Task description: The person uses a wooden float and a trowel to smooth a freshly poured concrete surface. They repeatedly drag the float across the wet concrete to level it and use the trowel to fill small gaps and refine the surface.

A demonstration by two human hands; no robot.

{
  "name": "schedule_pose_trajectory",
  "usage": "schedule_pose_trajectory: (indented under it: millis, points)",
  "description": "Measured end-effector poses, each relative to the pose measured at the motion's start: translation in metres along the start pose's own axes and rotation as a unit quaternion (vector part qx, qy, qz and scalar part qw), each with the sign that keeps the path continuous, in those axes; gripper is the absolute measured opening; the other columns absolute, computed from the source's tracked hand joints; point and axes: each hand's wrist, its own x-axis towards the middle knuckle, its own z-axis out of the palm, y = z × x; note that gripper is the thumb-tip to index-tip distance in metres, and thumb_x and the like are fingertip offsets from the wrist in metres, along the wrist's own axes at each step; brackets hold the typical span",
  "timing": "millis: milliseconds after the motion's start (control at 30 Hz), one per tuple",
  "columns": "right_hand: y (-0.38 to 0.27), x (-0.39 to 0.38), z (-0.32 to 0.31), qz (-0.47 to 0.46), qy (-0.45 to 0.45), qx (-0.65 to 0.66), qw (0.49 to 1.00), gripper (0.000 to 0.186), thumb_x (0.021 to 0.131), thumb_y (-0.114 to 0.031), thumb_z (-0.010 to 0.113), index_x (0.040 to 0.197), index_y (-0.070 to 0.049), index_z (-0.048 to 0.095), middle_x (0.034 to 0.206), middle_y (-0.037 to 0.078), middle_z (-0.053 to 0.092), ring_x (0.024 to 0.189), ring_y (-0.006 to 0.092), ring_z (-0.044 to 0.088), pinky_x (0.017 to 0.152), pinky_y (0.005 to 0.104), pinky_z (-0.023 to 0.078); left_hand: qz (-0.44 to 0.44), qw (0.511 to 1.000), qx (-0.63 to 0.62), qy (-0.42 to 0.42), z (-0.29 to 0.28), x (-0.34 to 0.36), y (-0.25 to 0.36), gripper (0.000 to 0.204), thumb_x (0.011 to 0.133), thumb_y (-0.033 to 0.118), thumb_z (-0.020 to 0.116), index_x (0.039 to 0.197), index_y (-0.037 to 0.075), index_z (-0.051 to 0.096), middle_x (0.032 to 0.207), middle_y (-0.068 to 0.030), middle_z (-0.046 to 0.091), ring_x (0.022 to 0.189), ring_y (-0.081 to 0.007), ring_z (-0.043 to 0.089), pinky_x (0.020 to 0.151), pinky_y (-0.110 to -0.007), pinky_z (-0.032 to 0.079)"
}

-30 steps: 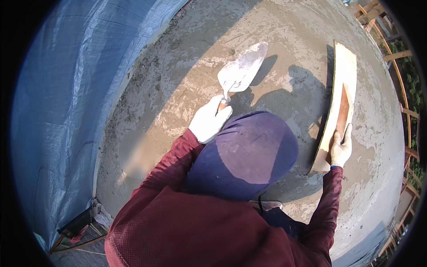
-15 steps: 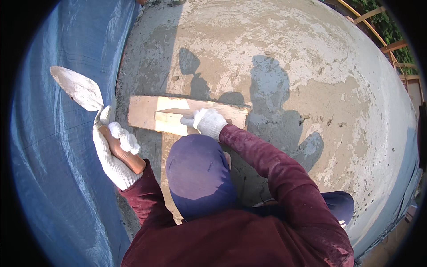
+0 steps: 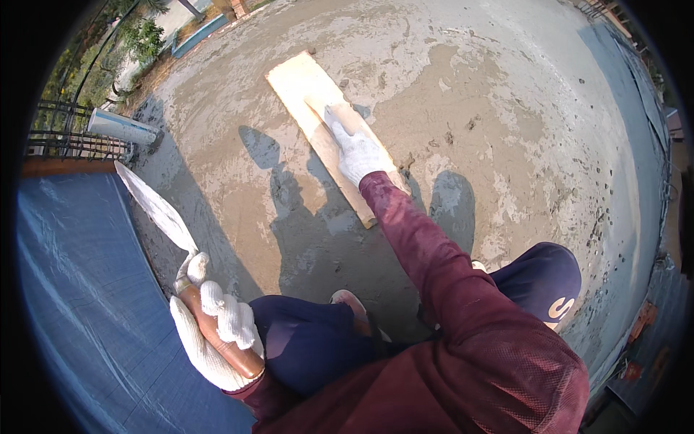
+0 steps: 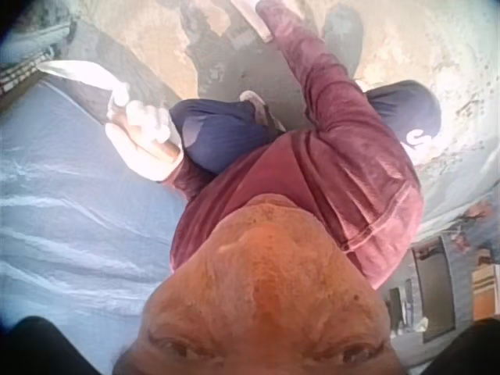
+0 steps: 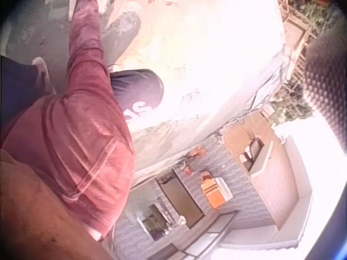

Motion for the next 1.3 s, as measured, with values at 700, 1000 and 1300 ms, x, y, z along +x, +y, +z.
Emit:
schedule_pose_trajectory:
  millis: [700, 1000, 1300]
  points:
    - [0.086, -0.033, 0.003, -0.198, -0.151, -0.174, 0.953, 0.043, 0.100, -0.026, 0.059, 0.143, -0.030, 0.062, 0.107, 0.020, 0.072, 0.094, 0.0404, 0.074, 0.078, 0.0487, 0.059, -0.076, 0.975, 0.191, 0.084, 0.059, 0.031, -0.090, 0.045, 0.114, 0.035, 0.047, 0.146, 0.003, 0.052, 0.095, -0.0037, 0.066, 0.060, -0.0118, 0.055, 0.049, -0.025, 0.043]
    - [0.310, -0.015, -0.170, -0.193, 0.004, -0.070, 0.979, 0.077, 0.092, -0.010, 0.060, 0.161, -0.036, 0.038, 0.108, 0.024, 0.069, 0.091, 0.0414, 0.072, 0.077, 0.0501, 0.058, 0.015, 0.965, 0.248, 0.083, 0.045, 0.020, -0.054, 0.044, 0.113, 0.034, 0.050, 0.142, 0.002, 0.055, 0.086, -0.0001, 0.062, 0.062, -0.0054, 0.055, 0.048, -0.022, 0.045]
    - [0.592, -0.166, -0.307, 0.401, 0.252, -0.070, 0.878, 0.071, 0.098, -0.021, 0.056, 0.163, -0.034, 0.030, 0.109, 0.026, 0.074, 0.098, 0.0475, 0.072, 0.087, 0.0573, 0.056, -0.007, 0.907, 0.415, 0.067, 0.027, 0.024, -0.020, 0.047, 0.113, 0.036, 0.049, 0.148, 0.004, 0.051, 0.096, -0.0002, 0.064, 0.067, -0.0051, 0.060, 0.054, -0.020, 0.053]
